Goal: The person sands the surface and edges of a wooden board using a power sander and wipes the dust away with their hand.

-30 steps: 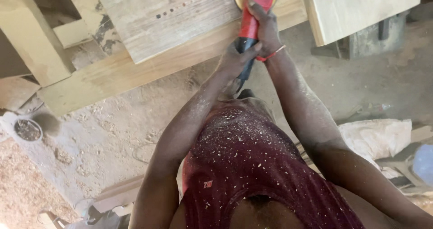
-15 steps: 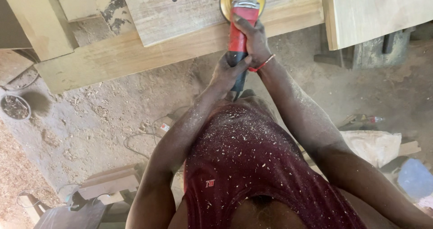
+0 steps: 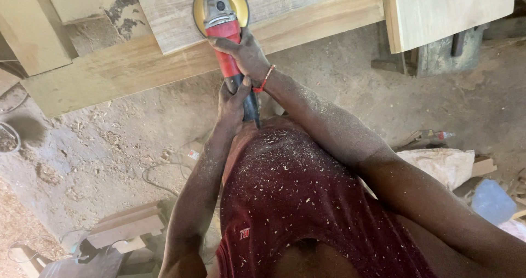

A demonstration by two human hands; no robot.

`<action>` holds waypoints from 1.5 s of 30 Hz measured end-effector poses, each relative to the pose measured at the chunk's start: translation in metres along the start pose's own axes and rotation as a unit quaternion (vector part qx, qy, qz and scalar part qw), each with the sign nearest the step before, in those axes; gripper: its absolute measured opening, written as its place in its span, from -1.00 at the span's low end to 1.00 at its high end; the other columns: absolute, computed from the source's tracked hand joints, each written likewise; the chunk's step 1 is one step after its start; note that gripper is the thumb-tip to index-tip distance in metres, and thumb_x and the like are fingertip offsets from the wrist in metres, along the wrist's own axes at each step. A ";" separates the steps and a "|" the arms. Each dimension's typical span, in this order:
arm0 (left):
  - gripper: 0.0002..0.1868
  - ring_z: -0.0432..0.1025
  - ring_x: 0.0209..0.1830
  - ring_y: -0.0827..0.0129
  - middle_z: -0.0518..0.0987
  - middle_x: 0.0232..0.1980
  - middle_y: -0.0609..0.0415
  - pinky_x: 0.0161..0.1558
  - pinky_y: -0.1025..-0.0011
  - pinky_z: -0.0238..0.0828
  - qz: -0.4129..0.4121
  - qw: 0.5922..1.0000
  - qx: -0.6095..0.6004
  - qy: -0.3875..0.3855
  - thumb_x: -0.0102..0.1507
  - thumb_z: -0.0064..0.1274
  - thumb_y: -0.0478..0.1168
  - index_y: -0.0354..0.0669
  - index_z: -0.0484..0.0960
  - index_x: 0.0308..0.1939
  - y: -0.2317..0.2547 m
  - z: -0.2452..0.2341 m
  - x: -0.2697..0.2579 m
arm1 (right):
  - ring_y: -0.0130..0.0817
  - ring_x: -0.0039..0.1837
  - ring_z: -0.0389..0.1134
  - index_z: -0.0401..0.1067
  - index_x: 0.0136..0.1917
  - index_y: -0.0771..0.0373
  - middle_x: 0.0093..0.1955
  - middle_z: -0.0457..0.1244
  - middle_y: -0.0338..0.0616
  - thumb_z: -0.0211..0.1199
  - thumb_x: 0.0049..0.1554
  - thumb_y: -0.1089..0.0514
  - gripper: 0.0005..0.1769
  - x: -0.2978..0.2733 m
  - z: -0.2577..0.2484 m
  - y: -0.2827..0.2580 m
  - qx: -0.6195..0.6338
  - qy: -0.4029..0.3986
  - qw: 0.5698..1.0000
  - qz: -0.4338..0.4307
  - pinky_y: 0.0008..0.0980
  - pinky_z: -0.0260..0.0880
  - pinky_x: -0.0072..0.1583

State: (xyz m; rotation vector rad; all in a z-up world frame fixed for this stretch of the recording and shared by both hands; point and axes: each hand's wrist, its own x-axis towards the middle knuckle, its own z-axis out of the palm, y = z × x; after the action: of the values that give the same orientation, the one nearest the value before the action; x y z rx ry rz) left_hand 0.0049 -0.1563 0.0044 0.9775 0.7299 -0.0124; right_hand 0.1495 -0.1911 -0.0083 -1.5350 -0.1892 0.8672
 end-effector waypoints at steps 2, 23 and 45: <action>-0.44 0.54 -0.45 0.40 0.60 -0.33 0.06 -0.38 0.40 0.60 0.007 0.999 -0.003 -0.031 0.27 0.22 0.13 -0.25 0.41 0.03 0.001 0.007 0.005 | -0.34 0.03 0.44 0.34 0.24 0.36 0.03 0.27 -0.15 0.40 0.10 -0.12 -0.36 -0.001 -0.006 -0.008 -0.012 0.010 1.000 0.025 -0.32 0.60 0.06; -0.36 0.55 -0.41 0.43 0.61 -0.30 0.06 -0.35 0.42 0.60 -0.022 0.973 0.101 -0.207 0.17 0.28 0.21 -0.25 0.51 0.04 -0.014 0.130 0.081 | -0.29 -0.28 0.40 0.40 0.10 0.34 -0.23 0.33 -0.08 0.33 0.20 -0.02 -0.60 -0.031 -0.157 -0.052 0.159 0.145 0.977 -0.002 -0.29 0.50 -0.21; -0.38 0.53 -0.37 0.42 0.59 -0.26 0.10 -0.25 0.35 0.65 0.006 0.999 0.018 -0.048 0.17 0.24 0.24 -0.17 0.46 -0.01 0.014 0.006 0.057 | -0.37 -0.28 0.34 0.40 0.19 0.39 -0.14 0.30 -0.08 0.40 0.09 -0.03 -0.45 0.042 -0.011 -0.030 0.063 -0.005 0.998 0.016 -0.37 0.50 -0.27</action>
State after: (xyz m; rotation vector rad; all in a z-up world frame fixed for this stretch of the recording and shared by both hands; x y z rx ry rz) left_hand 0.0561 -0.1359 -0.0154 1.0084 0.6372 -0.0616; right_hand 0.1969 -0.1691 0.0015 -1.4198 -0.1147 0.8955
